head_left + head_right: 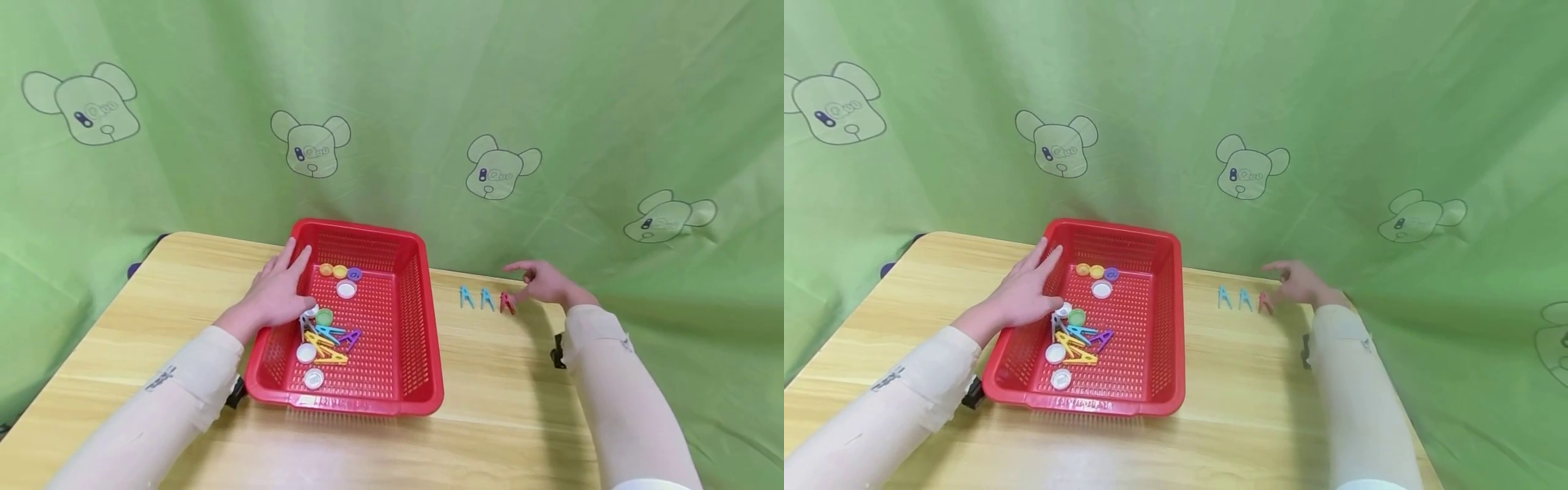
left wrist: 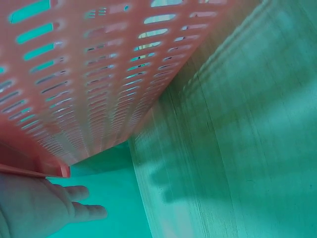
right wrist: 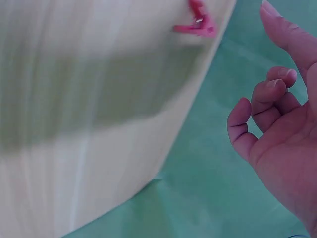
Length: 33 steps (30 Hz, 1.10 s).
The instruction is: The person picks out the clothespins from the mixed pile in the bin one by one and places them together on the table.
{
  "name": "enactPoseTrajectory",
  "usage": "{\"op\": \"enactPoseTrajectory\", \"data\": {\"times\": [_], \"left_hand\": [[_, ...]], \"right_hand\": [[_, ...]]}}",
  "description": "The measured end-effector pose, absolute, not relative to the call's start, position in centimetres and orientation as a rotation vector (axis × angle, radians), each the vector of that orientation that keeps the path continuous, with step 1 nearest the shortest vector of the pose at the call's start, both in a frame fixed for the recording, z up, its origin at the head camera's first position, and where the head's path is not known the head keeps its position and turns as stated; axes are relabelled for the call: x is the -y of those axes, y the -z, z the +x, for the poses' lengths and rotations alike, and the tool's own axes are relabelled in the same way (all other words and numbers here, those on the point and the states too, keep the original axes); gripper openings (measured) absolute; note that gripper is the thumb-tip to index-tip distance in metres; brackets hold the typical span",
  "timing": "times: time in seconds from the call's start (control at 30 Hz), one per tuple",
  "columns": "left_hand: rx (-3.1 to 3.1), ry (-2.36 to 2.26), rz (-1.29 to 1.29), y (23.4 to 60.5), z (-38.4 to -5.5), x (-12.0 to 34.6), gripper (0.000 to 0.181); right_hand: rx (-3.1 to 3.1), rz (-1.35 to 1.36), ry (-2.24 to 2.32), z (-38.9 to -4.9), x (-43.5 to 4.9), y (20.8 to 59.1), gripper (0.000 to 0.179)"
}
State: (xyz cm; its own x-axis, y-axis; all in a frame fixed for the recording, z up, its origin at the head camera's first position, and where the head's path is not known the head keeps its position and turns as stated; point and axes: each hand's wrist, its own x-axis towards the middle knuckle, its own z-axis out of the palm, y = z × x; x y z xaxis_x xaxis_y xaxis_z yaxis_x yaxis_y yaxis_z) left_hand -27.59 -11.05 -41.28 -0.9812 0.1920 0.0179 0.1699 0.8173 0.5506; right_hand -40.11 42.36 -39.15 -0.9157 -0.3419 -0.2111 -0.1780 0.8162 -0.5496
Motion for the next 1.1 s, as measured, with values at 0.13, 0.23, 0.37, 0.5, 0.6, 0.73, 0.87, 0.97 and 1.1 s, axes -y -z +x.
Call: {"op": "enactPoseTrajectory", "data": {"times": [0.13,0.23,0.37,0.5,0.6,0.73,0.87,0.97,1.1], "left_hand": [[-2.957,-0.888,0.291,41.3,-27.6,11.0,0.097],[-2.963,-0.875,0.3,41.3,-27.5,10.9,0.097],[-2.974,-0.864,0.317,41.3,-27.6,10.8,0.096],[-2.974,-0.866,0.305,41.4,-27.6,10.9,0.097],[-2.97,-0.867,0.295,41.5,-27.6,11.0,0.097],[-2.973,-0.861,0.292,41.4,-27.6,11.1,0.097],[-2.974,-0.855,0.297,41.3,-27.5,11.0,0.097],[-2.976,-0.855,0.3,41.3,-27.5,10.9,0.096],[-2.975,-0.862,0.291,41.3,-27.5,10.9,0.096]], "right_hand": [[-2.717,-0.459,0.756,-40.0,-41.0,37.7,0.068],[-2.732,-0.487,0.739,-39.7,-40.0,36.5,0.067],[-2.772,-0.532,0.714,-39.4,-38.5,35.0,0.069],[-2.799,-0.579,0.695,-39.4,-36.7,33.5,0.066],[-2.799,-0.597,0.688,-39.4,-35.3,32.8,0.064],[-2.803,-0.628,0.68,-39.6,-33.1,32.1,0.063],[-2.804,-0.712,0.645,-39.5,-30.7,31.7,0.061],[-2.785,-0.799,0.614,-39.4,-28.8,31.6,0.061],[-2.75,-0.897,0.583,-39.2,-26.2,31.4,0.06]]}}
